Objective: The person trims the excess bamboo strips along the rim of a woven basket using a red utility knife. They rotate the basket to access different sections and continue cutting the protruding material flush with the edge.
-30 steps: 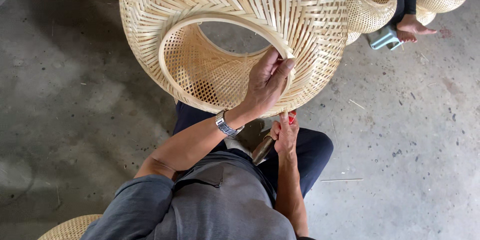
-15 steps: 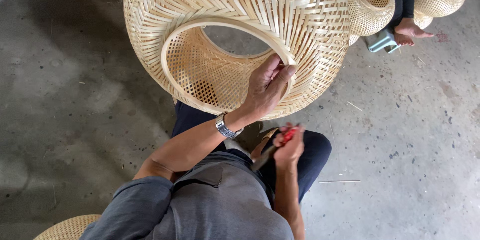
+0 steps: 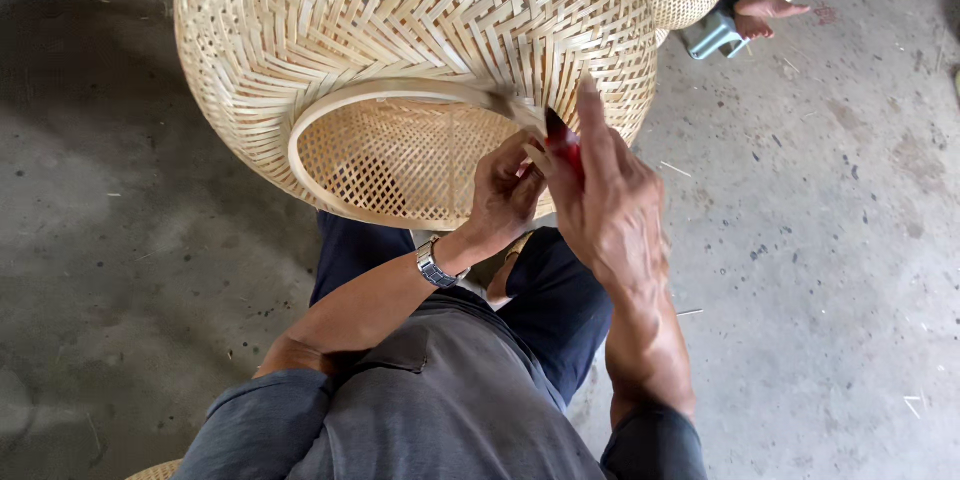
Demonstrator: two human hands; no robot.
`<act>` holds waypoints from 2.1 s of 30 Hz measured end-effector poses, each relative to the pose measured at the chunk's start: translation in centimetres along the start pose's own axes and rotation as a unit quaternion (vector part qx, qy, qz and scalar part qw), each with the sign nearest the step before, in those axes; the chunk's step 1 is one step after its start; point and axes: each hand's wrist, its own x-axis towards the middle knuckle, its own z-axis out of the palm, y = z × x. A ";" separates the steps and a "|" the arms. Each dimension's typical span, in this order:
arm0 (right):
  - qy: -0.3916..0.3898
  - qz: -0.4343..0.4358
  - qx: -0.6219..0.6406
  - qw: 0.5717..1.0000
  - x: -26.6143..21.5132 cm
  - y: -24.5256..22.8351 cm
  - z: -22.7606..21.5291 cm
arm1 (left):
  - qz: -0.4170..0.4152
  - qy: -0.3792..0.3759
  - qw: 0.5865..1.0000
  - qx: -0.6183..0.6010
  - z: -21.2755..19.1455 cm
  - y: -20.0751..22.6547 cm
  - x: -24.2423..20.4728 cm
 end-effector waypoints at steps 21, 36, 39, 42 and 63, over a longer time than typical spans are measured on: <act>-0.053 0.004 -0.116 0.992 3.7 -1.7 0.5 | -0.015 0.007 1.000 -0.012 0.8 -0.2 -0.1; 0.183 -0.007 0.017 0.983 2.7 6.2 2.6 | 0.025 0.062 0.956 0.285 1.1 0.1 0.5; 0.249 0.083 -0.005 0.965 2.6 9.4 1.6 | 0.044 0.047 0.975 0.215 1.4 1.6 1.0; 0.202 0.222 0.072 0.951 1.0 10.8 1.3 | 0.022 0.050 0.974 0.222 1.6 2.7 1.3; -0.103 0.433 0.891 0.091 -15.7 9.0 24.3 | -0.044 -0.105 0.980 -0.162 -4.7 10.3 15.5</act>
